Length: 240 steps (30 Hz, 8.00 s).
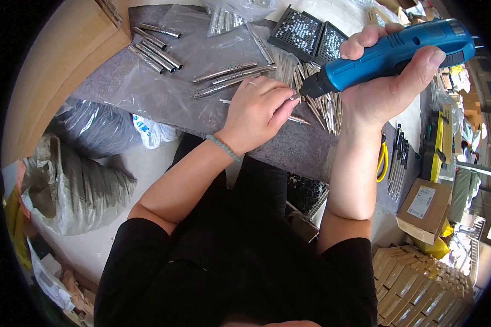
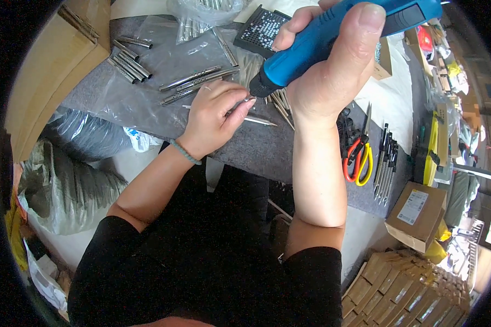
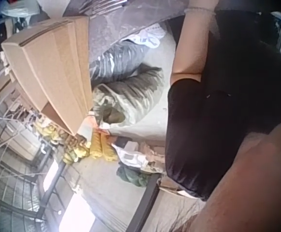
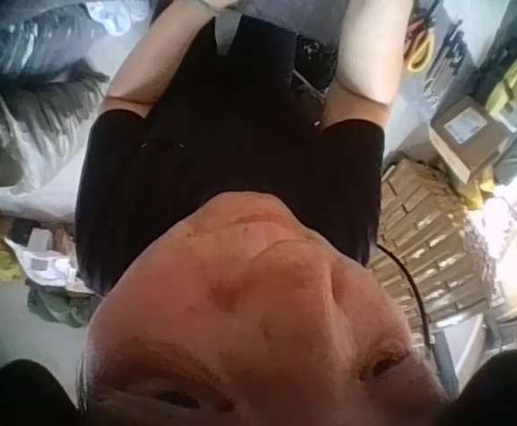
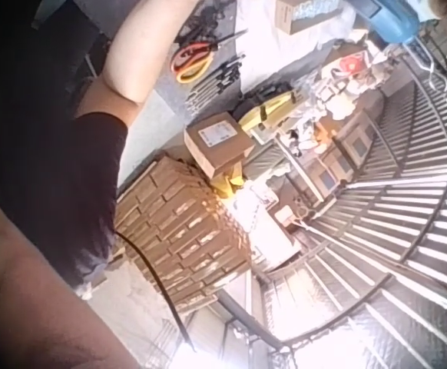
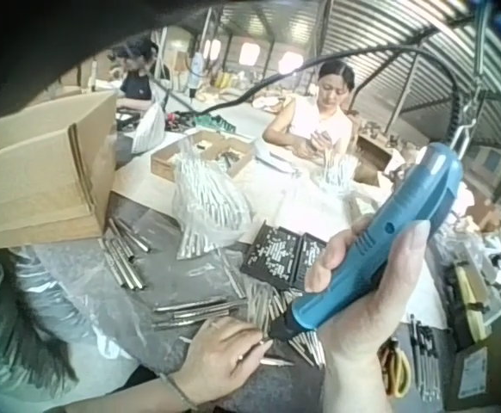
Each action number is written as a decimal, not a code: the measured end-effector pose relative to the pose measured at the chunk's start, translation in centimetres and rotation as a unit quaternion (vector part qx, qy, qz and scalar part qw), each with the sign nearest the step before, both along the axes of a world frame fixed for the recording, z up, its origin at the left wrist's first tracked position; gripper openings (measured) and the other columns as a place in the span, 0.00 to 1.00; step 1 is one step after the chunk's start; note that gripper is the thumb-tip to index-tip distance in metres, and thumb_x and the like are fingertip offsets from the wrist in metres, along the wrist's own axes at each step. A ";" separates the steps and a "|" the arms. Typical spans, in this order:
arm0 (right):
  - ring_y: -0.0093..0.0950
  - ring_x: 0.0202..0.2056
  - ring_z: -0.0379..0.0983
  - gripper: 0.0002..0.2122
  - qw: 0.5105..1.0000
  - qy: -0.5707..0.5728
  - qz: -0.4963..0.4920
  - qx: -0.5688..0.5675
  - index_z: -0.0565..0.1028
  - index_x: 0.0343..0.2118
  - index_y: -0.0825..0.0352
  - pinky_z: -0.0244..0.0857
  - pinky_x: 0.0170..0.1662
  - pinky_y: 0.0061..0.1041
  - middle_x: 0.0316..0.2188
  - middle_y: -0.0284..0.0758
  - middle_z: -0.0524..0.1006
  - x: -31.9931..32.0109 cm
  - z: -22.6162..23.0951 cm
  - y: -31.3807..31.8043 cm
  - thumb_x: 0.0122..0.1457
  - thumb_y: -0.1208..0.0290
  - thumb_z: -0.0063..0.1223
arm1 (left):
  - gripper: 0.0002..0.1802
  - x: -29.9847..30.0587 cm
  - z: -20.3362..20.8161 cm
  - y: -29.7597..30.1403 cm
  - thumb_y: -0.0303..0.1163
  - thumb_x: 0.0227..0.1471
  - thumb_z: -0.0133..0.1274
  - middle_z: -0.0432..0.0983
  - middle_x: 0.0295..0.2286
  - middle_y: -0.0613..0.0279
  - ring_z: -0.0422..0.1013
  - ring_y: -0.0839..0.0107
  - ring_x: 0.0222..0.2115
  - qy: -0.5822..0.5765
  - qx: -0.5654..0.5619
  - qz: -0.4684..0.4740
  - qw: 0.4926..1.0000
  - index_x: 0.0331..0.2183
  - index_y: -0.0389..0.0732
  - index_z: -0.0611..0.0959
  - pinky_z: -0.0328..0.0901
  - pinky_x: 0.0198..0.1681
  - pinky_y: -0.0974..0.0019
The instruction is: Assembling hardware components by inserting metal pins into tubes and securing them with an electric screwdriver.
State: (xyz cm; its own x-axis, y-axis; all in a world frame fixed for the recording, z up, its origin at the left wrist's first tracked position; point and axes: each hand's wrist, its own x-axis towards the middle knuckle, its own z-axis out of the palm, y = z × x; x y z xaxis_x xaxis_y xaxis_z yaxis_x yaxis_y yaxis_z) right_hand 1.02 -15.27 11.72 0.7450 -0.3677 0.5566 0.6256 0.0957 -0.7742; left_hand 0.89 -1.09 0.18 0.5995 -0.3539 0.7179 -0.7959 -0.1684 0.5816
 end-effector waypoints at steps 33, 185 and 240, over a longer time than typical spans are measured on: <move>0.27 0.20 0.68 0.32 0.994 0.029 -0.075 -0.072 0.69 0.33 0.68 0.63 0.23 0.24 0.20 0.38 0.71 -3.4 -3.2 -2.7 0.52 0.35 0.39 | 0.08 -0.8 0.1 -0.3 0.31 0.40 0.57 0.72 0.30 0.65 0.68 0.66 0.33 -0.058 0.224 -0.059 0.971 0.29 0.42 0.80 0.61 0.33 0.64; 0.46 0.39 0.71 0.14 0.879 0.332 -0.046 -0.340 0.66 0.49 0.61 0.66 0.40 0.34 0.36 0.48 0.74 -18.7 -5.3 6.1 0.59 0.73 0.43 | 0.22 -5.8 5.3 5.6 0.15 0.50 0.45 0.71 0.41 0.53 0.68 0.61 0.45 0.543 -0.424 -0.295 0.662 0.48 0.40 0.67 0.62 0.52 0.61; 0.18 0.25 0.64 0.07 0.907 0.370 -0.031 -0.199 0.72 0.32 0.70 0.61 0.30 0.19 0.21 0.33 0.70 -18.4 -5.0 4.8 0.58 0.71 0.49 | 0.21 -6.7 4.6 4.1 0.16 0.51 0.45 0.72 0.43 0.55 0.67 0.60 0.47 0.526 -0.390 -0.380 0.653 0.48 0.39 0.69 0.62 0.53 0.60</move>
